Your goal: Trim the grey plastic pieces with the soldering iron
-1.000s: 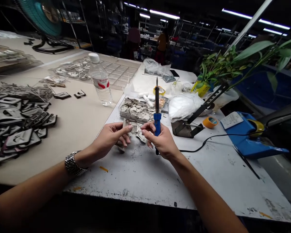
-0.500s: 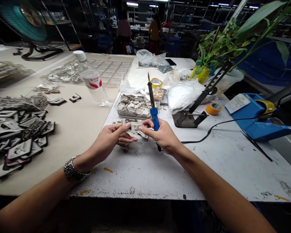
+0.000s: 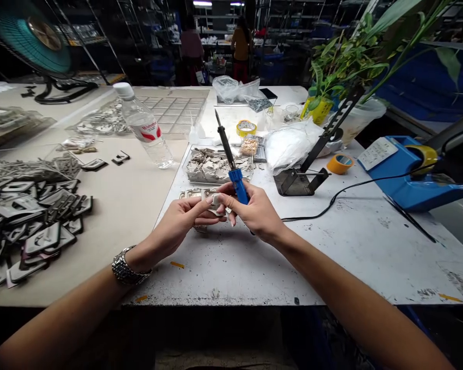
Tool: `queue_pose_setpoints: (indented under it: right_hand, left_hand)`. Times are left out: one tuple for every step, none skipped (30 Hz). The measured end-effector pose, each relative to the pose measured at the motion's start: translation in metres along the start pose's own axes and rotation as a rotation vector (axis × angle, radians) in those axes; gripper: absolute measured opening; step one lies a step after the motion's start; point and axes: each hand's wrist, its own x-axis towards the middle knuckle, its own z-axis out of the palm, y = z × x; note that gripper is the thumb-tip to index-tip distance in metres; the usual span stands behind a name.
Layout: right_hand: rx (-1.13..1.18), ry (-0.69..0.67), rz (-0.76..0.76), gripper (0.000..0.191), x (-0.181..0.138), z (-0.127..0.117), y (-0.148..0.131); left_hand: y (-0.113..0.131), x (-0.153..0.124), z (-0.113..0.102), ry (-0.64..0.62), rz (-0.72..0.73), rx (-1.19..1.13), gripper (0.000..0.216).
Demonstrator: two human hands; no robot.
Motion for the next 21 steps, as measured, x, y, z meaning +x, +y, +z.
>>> queue_pose_setpoints:
  right_hand:
    - [-0.011,0.007,-0.008,0.045,0.0000,-0.0001,-0.0001]
    - [-0.022,0.010,-0.014,0.044,0.0000,-0.0004,-0.0002]
    - [-0.032,0.010,-0.021,0.043,-0.0001,-0.0008,-0.0004]
    - [-0.040,0.007,-0.025,0.042,-0.0003,-0.0014,-0.0005]
    - [-0.046,0.005,-0.027,0.041,-0.0004,-0.0021,-0.0005]
    - [-0.052,0.002,-0.029,0.040,-0.0005,-0.0029,-0.0004]
    - [-0.060,-0.001,-0.031,0.039,-0.0006,-0.0035,-0.0001]
    - [-0.072,-0.004,-0.034,0.039,-0.0006,-0.0042,0.0003]
    - [-0.088,-0.008,-0.038,0.039,-0.0007,-0.0047,0.0008]
    - [-0.107,-0.015,-0.043,0.039,-0.0008,-0.0050,0.0013]
    - [-0.126,-0.020,-0.051,0.039,-0.0009,-0.0052,0.0017]
    - [-0.144,-0.024,-0.059,0.039,-0.0011,-0.0053,0.0019]
    - [-0.159,-0.024,-0.069,0.039,-0.0013,-0.0052,0.0020]
    - [-0.170,-0.020,-0.079,0.039,-0.0015,-0.0050,0.0020]
    - [-0.177,-0.012,-0.087,0.040,-0.0017,-0.0047,0.0018]
    - [-0.182,-0.005,-0.094,0.040,-0.0018,-0.0044,0.0016]
    - [-0.185,0.002,-0.100,0.042,-0.0020,-0.0041,0.0013]
    - [-0.188,0.006,-0.103,0.043,-0.0021,-0.0038,0.0011]
    - [-0.191,0.008,-0.105,0.044,-0.0023,-0.0035,0.0009]
    - [-0.198,0.008,-0.106,0.044,-0.0024,-0.0032,0.0008]
    - [-0.208,0.007,-0.107,0.044,-0.0027,-0.0029,0.0008]
  left_hand:
    - [-0.0004,0.0001,0.0005,-0.020,0.015,-0.008,0.040]
    - [-0.0008,0.0003,0.0007,-0.040,0.029,-0.021,0.041]
    - [-0.0012,0.0007,0.0006,-0.058,0.043,-0.035,0.041]
    - [-0.0016,0.0012,0.0004,-0.075,0.056,-0.048,0.041]
    - [-0.0020,0.0017,0.0000,-0.087,0.066,-0.056,0.042]
    - [-0.0023,0.0021,-0.0005,-0.099,0.071,-0.057,0.042]
    - [-0.0027,0.0025,-0.0009,-0.111,0.073,-0.053,0.043]
    - [-0.0031,0.0028,-0.0013,-0.123,0.074,-0.046,0.044]
    - [-0.0035,0.0030,-0.0017,-0.132,0.074,-0.040,0.044]
    - [-0.0039,0.0031,-0.0020,-0.141,0.076,-0.034,0.044]
    - [-0.0043,0.0031,-0.0022,-0.148,0.080,-0.029,0.044]
    - [-0.0047,0.0031,-0.0024,-0.155,0.083,-0.027,0.044]
    - [-0.0050,0.0030,-0.0024,-0.158,0.086,-0.026,0.044]
    - [-0.0053,0.0029,-0.0025,-0.158,0.087,-0.026,0.045]
    - [-0.0055,0.0029,-0.0024,-0.155,0.086,-0.027,0.045]
    - [-0.0057,0.0028,-0.0024,-0.148,0.085,-0.027,0.045]
    - [-0.0059,0.0027,-0.0022,-0.139,0.082,-0.027,0.046]
    - [-0.0060,0.0026,-0.0021,-0.131,0.080,-0.025,0.046]
    - [-0.0062,0.0025,-0.0019,-0.125,0.079,-0.021,0.046]
    - [-0.0063,0.0024,-0.0017,-0.121,0.080,-0.019,0.047]
    - [-0.0064,0.0022,-0.0016,-0.121,0.081,-0.018,0.047]
